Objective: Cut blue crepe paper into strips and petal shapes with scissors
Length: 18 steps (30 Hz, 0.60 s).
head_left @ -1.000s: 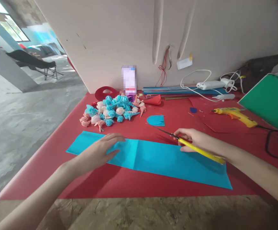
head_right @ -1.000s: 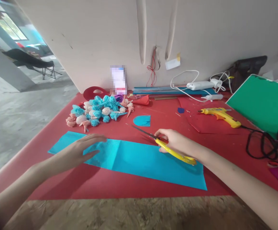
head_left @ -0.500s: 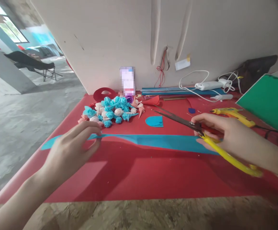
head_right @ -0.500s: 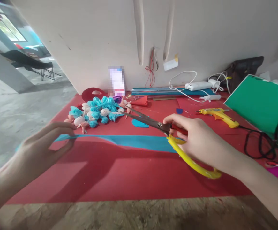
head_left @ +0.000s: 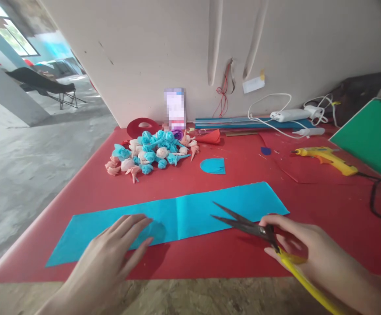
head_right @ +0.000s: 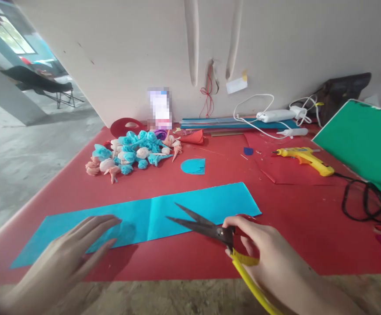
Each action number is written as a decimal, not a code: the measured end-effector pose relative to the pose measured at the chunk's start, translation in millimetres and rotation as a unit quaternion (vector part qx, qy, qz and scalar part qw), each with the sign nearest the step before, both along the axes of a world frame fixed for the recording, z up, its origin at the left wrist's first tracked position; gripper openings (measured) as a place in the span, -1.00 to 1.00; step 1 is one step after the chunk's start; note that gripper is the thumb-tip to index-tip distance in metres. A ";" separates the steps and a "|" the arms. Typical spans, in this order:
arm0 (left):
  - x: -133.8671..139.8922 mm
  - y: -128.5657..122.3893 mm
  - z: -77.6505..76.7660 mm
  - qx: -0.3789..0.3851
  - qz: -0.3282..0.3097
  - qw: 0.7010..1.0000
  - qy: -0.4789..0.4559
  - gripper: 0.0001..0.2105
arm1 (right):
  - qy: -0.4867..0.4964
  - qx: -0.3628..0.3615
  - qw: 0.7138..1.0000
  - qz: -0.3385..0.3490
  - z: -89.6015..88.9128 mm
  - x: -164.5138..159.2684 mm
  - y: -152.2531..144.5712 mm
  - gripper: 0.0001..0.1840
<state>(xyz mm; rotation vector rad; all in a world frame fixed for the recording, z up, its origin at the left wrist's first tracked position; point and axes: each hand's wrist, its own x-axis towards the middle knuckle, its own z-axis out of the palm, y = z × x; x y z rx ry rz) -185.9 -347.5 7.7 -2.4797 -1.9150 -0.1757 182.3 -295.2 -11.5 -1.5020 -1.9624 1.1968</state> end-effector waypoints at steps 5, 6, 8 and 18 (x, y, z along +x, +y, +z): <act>10.6 30.5 -8.3 -0.036 -0.069 0.997 0.023 -0.61 | -0.001 0.065 0.991 -0.115 7.2 13.3 18.1 -0.46; 5.2 35.7 -8.2 -0.057 -0.080 0.995 0.017 -0.62 | -0.005 0.101 0.986 -0.130 8.6 19.1 22.8 -0.46; -10.1 44.0 -5.2 -0.089 -0.084 0.992 0.004 -0.64 | -0.020 0.166 0.976 -0.139 9.7 32.8 31.8 -0.49; 49.7 90.9 16.0 -0.076 -0.123 0.989 0.019 -0.70 | -0.138 0.313 0.940 -0.001 0.2 52.2 62.2 -0.60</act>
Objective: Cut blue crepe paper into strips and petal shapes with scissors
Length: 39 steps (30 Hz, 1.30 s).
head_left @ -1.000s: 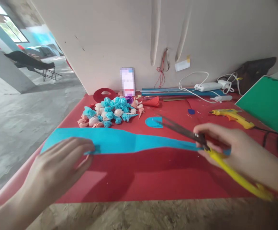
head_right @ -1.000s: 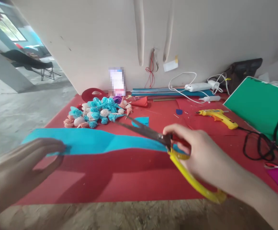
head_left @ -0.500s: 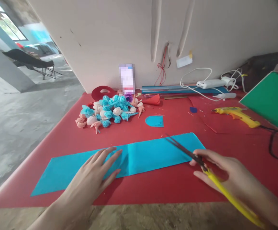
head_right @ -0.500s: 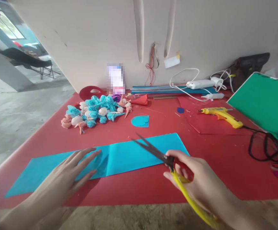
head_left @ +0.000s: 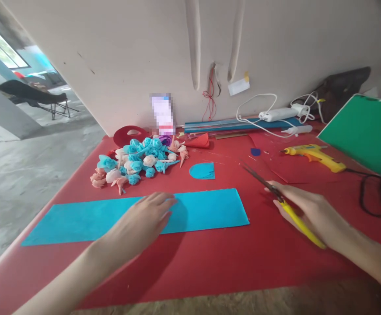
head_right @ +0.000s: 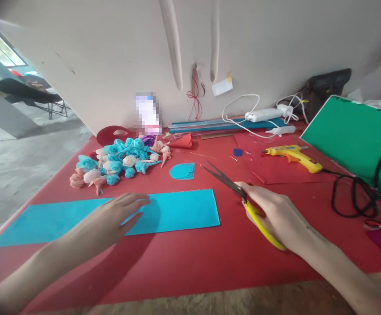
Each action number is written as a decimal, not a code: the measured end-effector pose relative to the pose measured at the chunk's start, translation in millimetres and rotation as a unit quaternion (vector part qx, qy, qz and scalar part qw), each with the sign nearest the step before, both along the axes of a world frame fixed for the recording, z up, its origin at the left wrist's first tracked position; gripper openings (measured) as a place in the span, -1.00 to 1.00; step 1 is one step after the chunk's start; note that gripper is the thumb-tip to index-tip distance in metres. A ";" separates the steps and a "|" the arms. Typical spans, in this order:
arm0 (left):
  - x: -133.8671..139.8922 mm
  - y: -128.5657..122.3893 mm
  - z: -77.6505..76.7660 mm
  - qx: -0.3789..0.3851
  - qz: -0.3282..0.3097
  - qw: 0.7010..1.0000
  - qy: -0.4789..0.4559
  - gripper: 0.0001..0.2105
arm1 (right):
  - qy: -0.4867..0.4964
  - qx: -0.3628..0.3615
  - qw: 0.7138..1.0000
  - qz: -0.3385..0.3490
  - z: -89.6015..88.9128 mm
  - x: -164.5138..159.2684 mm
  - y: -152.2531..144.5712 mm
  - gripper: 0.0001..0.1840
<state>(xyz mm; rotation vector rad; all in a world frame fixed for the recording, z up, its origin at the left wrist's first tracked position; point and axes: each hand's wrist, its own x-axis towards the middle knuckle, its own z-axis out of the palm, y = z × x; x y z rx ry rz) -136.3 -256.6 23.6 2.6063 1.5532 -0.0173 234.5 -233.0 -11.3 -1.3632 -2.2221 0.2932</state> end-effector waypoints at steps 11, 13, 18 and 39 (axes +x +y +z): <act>43.1 57.1 -12.9 -0.110 0.026 0.984 -0.135 -0.81 | -0.094 0.052 0.994 0.021 -26.3 18.9 3.7 -0.43; 40.2 58.8 -12.9 -0.115 0.018 0.983 -0.141 -0.90 | -0.075 0.047 0.996 0.022 -24.2 18.0 5.6 -0.44; 36.7 56.0 -11.1 -0.108 0.022 0.982 -0.154 -0.89 | -0.052 0.055 0.997 0.012 -21.1 18.8 5.7 -0.39; 62.2 63.8 -2.3 -0.168 -0.042 0.960 -0.221 -0.50 | -0.227 0.175 0.954 0.092 -40.6 35.1 16.5 -0.29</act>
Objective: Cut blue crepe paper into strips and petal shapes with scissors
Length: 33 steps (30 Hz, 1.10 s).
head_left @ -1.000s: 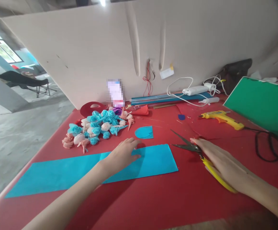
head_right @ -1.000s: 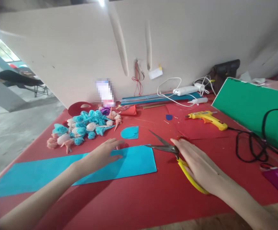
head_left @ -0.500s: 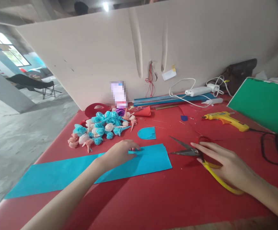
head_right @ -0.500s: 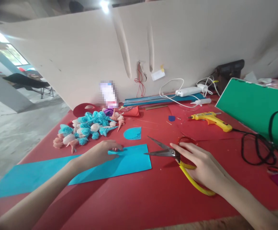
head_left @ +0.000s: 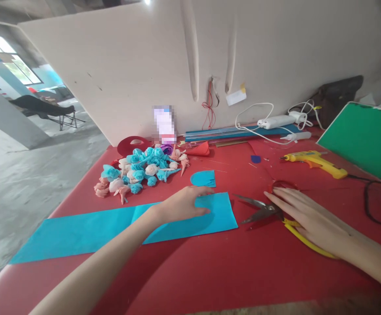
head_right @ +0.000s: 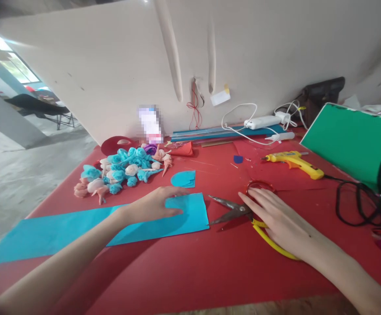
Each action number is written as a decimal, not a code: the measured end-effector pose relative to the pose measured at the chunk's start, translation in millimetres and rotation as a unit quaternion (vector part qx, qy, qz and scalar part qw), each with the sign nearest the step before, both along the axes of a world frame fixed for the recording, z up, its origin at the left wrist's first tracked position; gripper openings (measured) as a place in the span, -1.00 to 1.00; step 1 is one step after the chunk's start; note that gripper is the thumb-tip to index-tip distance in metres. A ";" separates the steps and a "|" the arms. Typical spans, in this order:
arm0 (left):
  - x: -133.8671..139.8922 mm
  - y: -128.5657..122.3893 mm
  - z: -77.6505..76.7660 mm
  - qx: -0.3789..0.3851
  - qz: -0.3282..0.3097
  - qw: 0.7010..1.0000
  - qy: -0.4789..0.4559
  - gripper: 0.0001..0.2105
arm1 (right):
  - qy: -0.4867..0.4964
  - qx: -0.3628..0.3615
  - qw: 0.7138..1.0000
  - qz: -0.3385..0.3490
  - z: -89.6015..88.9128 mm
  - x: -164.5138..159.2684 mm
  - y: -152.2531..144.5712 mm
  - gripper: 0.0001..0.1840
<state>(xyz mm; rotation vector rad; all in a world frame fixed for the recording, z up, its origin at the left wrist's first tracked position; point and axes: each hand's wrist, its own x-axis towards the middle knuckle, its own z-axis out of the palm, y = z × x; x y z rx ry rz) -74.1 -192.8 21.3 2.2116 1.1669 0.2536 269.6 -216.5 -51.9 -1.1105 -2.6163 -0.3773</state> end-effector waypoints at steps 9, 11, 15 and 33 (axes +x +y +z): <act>31.5 20.9 -5.9 0.023 -0.028 0.995 -0.089 -0.87 | -0.042 0.005 0.998 0.040 20.7 -15.3 -2.4 -0.33; 30.7 21.7 -4.7 0.033 -0.020 0.993 -0.109 -0.87 | -0.044 -0.001 0.997 0.059 25.0 -22.5 -2.1 -0.33; 22.3 15.8 -5.1 0.075 -0.004 0.987 -0.145 -0.79 | -0.053 -0.014 0.995 0.083 29.6 -31.4 -1.7 -0.34; -2.8 0.0 -35.8 0.158 -0.192 0.969 -0.011 -0.63 | -0.064 -0.023 0.986 0.155 34.7 -50.7 13.6 -0.29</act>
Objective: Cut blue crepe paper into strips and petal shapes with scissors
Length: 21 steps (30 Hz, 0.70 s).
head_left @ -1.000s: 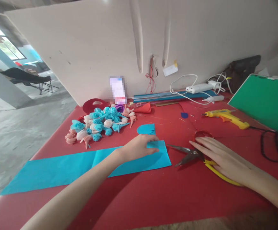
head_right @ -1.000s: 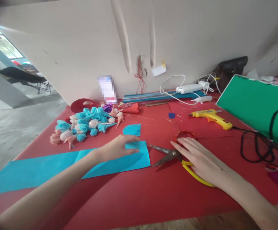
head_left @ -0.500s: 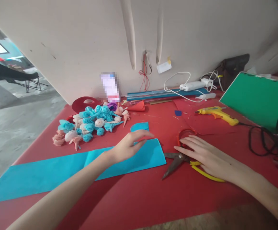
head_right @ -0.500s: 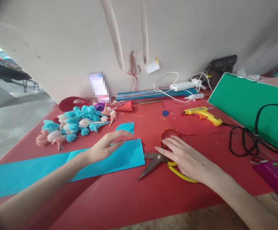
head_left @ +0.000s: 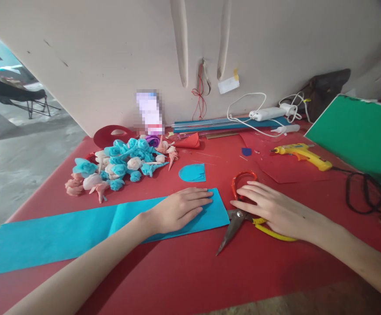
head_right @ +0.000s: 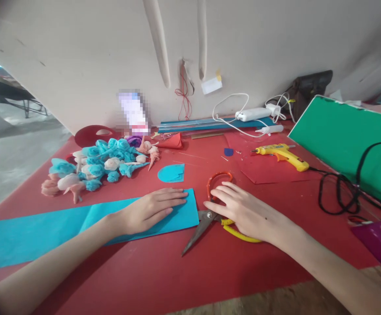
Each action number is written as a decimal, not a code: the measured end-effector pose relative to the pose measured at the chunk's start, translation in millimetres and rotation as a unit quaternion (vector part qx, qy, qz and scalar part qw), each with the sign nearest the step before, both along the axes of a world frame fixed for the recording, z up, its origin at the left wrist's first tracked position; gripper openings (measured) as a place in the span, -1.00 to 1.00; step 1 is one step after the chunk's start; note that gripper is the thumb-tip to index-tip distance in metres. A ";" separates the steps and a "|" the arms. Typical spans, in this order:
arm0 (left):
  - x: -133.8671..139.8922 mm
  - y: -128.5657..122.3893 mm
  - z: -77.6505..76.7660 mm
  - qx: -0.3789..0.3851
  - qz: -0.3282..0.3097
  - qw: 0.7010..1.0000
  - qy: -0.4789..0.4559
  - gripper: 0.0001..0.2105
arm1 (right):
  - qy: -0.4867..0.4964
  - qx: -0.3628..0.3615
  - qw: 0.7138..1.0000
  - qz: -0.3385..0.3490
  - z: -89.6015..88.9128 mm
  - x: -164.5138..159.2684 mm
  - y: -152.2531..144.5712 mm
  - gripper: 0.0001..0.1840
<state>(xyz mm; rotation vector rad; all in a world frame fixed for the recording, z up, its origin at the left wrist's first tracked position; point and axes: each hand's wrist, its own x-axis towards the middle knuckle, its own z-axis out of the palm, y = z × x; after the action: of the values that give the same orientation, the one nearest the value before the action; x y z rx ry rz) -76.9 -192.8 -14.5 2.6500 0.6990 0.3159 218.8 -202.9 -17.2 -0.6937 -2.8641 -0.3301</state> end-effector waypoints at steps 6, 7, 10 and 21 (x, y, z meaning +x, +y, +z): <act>0.8 0.0 -3.8 0.035 0.000 0.999 0.017 -0.61 | 0.024 -0.038 0.999 0.018 3.5 0.2 -2.3 -0.39; 1.1 0.0 -4.3 0.038 0.001 0.999 0.019 -0.61 | 0.029 -0.042 0.998 0.019 3.6 1.9 -3.3 -0.40; 2.0 -0.2 -4.8 0.047 0.003 0.999 0.016 -0.62 | 0.040 -0.063 0.997 0.015 3.3 6.5 -5.4 -0.42; 3.0 -2.4 -2.1 0.057 -0.016 0.998 0.015 -0.59 | 0.029 -0.136 0.990 -0.020 6.9 9.7 -1.2 -0.43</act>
<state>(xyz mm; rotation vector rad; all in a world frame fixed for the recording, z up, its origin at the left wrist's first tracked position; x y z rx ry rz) -73.9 -195.3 -16.5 2.7767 0.6645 0.3168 228.6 -204.1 -10.3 -0.7913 -2.8705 0.0778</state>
